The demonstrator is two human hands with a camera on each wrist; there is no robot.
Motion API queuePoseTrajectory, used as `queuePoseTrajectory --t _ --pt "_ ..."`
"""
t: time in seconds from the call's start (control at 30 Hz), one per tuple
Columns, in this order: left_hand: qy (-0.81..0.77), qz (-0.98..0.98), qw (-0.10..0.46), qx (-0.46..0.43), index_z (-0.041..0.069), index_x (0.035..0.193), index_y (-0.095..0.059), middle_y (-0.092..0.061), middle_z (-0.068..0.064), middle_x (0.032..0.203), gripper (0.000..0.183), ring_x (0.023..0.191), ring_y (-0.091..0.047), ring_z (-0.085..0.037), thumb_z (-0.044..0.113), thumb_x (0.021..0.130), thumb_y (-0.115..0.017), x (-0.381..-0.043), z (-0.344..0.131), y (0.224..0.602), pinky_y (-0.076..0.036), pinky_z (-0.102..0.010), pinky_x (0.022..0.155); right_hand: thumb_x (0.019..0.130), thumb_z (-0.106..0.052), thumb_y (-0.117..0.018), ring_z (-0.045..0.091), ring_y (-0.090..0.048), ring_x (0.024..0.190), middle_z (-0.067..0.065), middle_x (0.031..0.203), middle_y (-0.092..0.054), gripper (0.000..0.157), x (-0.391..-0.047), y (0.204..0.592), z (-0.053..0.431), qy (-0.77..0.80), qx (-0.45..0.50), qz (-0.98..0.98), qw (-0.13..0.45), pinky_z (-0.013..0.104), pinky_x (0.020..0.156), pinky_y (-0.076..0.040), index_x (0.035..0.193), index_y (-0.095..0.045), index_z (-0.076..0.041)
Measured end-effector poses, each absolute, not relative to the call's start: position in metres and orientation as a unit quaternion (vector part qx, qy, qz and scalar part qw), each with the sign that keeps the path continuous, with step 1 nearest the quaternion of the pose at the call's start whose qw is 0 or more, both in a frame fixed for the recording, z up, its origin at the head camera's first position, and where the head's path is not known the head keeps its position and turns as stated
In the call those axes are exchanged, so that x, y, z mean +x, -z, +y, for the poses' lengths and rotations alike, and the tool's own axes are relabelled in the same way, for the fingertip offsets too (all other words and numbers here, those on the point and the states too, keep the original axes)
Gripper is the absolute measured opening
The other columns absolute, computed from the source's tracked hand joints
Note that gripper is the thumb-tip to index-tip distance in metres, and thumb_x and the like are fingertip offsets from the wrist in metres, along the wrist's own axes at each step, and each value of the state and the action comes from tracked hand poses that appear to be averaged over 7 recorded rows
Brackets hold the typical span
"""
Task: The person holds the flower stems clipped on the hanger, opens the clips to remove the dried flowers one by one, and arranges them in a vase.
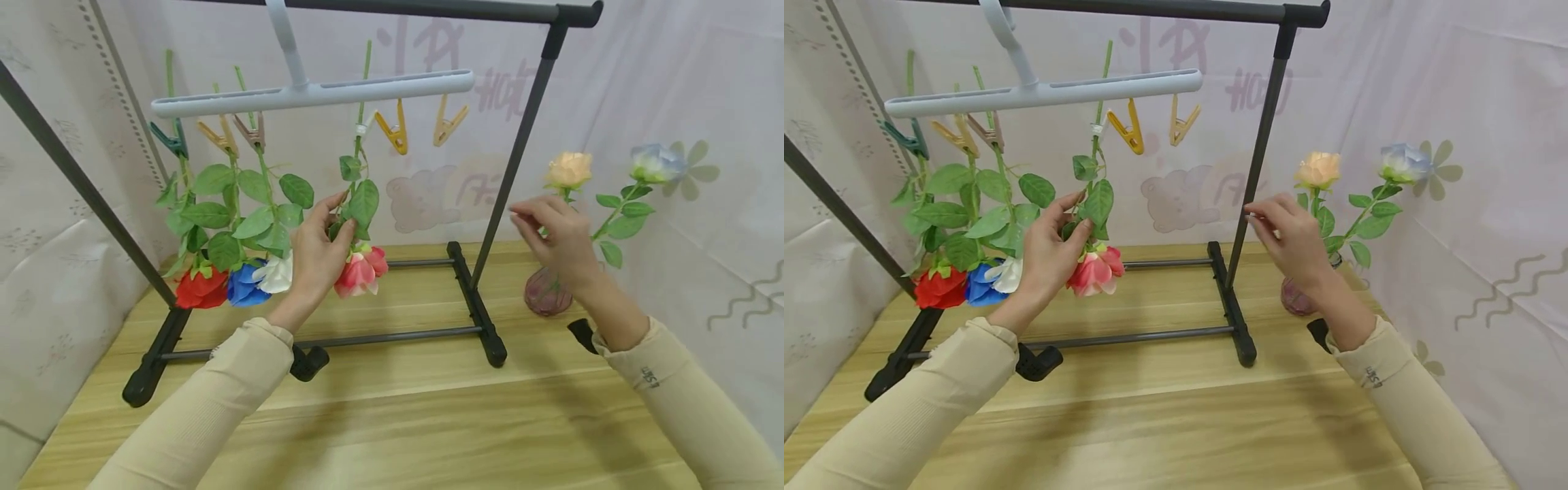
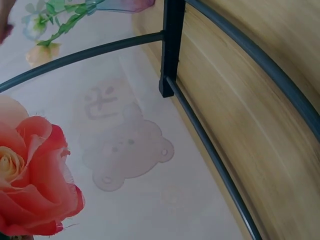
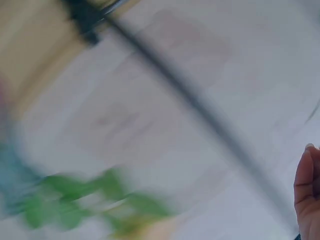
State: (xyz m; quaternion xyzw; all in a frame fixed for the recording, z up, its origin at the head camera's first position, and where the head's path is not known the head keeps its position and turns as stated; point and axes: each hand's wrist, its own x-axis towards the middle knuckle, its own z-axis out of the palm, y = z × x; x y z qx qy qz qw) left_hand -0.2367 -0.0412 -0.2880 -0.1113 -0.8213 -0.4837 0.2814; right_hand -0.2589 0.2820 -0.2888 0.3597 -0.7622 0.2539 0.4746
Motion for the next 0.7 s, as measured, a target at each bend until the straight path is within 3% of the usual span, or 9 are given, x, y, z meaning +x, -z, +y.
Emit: queuePoseTrajectory --t 0.17,0.27,0.53,0.7 --pt "0.460 -0.832 0.289 -0.113 0.006 0.130 -0.055 -0.067 -0.014 0.081 0.040 0.042 -0.033 -0.004 0.006 0.090 -0.058 -0.234 -0.049 0.286 -0.025 -0.020 0.039 0.083 0.003 -0.067 0.022 -0.058 0.069 0.014 0.086 -0.064 0.013 -0.260 0.267 0.220 -0.182 0.483 -0.731 0.446 0.028 0.060 -0.048 0.096 -0.068 0.000" --pt "0.440 -0.838 0.301 -0.119 0.006 0.129 -0.057 -0.067 -0.013 0.083 0.039 0.039 -0.029 -0.003 0.007 0.090 -0.060 -0.232 -0.053 0.283 -0.023 -0.021 0.038 0.084 0.002 -0.066 0.024 -0.061 0.074 0.014 0.087 -0.065 0.014 -0.264 0.252 0.190 -0.144 0.521 -0.718 0.439 0.033 0.064 -0.052 0.098 -0.067 0.000" --pt "0.386 -0.852 0.320 -0.150 0.005 0.129 -0.057 -0.068 -0.015 0.090 0.038 0.035 -0.026 -0.004 0.010 0.091 -0.059 -0.224 -0.063 0.274 -0.025 -0.024 0.038 0.096 0.003 -0.047 0.029 -0.057 0.088 0.016 0.097 -0.061 0.018 -0.281 0.210 0.133 -0.006 0.530 -0.696 0.485 0.031 0.075 -0.051 0.101 -0.064 0.004" --pt "0.344 -0.868 0.316 -0.167 0.002 0.130 -0.054 -0.067 -0.016 0.088 0.039 0.036 -0.028 -0.007 0.009 0.092 -0.057 -0.217 -0.068 0.266 -0.026 -0.025 0.040 0.100 0.001 -0.034 0.025 -0.050 0.084 0.011 0.098 -0.056 0.029 -0.297 0.190 0.112 0.149 0.486 -0.666 0.546 0.026 0.068 -0.043 0.100 -0.063 0.001"
